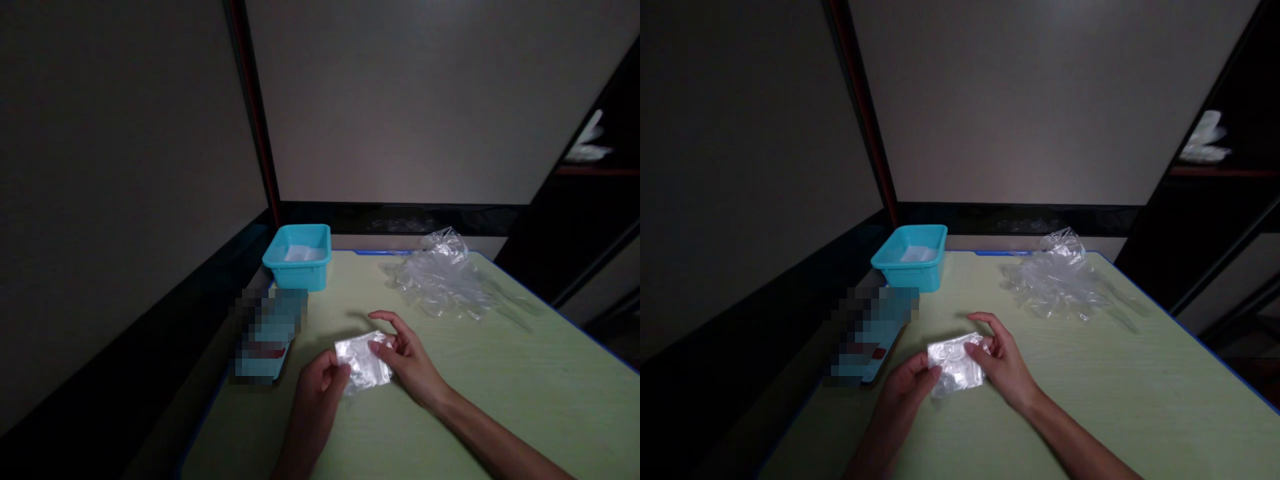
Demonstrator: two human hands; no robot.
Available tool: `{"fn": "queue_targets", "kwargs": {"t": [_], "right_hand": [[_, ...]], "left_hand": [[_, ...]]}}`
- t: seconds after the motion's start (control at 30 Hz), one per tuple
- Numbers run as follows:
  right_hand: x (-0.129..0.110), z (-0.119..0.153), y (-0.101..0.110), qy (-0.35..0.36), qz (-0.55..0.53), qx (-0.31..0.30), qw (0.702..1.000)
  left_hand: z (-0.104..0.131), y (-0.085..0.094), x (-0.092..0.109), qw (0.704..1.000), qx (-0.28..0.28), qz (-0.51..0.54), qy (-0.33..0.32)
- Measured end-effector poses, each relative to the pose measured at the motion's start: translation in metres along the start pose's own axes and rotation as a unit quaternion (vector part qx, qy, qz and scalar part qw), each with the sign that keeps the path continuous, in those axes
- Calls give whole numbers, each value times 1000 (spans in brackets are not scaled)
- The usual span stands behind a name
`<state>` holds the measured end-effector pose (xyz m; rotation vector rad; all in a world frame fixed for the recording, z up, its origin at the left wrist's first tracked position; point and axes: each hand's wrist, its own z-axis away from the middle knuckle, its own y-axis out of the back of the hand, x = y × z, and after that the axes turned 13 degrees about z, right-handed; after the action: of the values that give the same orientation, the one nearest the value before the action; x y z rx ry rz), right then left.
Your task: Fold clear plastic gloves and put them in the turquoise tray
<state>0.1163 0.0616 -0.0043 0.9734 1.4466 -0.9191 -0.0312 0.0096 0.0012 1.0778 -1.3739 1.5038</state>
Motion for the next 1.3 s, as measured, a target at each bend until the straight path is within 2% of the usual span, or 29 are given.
{"fn": "queue_targets", "kwargs": {"t": [0.1,0.2,0.37,0.7,0.8,0.9,0.97,1.17,1.3], "right_hand": [[3,4,2,22,-18,-27,999],[5,5,4,25,12,-49,998],[8,6,4,0,61,-38,997],[-2,9,3,11,89,-46,995],[-1,9,4,12,78,-39,996],[0,8,4,11,66,-32,997],[0,8,3,8,61,-29,998],[-2,8,3,4,57,-32,998],[-3,9,4,16,97,-40,994]], "left_hand": [[0,2,-3,1000,-4,-13,-10],[0,3,-4,1000,-1,-20,-12],[-1,2,-2,1000,-10,-26,6],[-1,3,-1,998,1,-56,-2],[0,1,-4,999,-2,-20,-37],[2,-2,-4,994,36,-17,-97],[3,-3,-2,991,53,-46,-113],[5,-2,3,986,6,-86,-141],[6,-3,3,985,2,-108,-132]]}}
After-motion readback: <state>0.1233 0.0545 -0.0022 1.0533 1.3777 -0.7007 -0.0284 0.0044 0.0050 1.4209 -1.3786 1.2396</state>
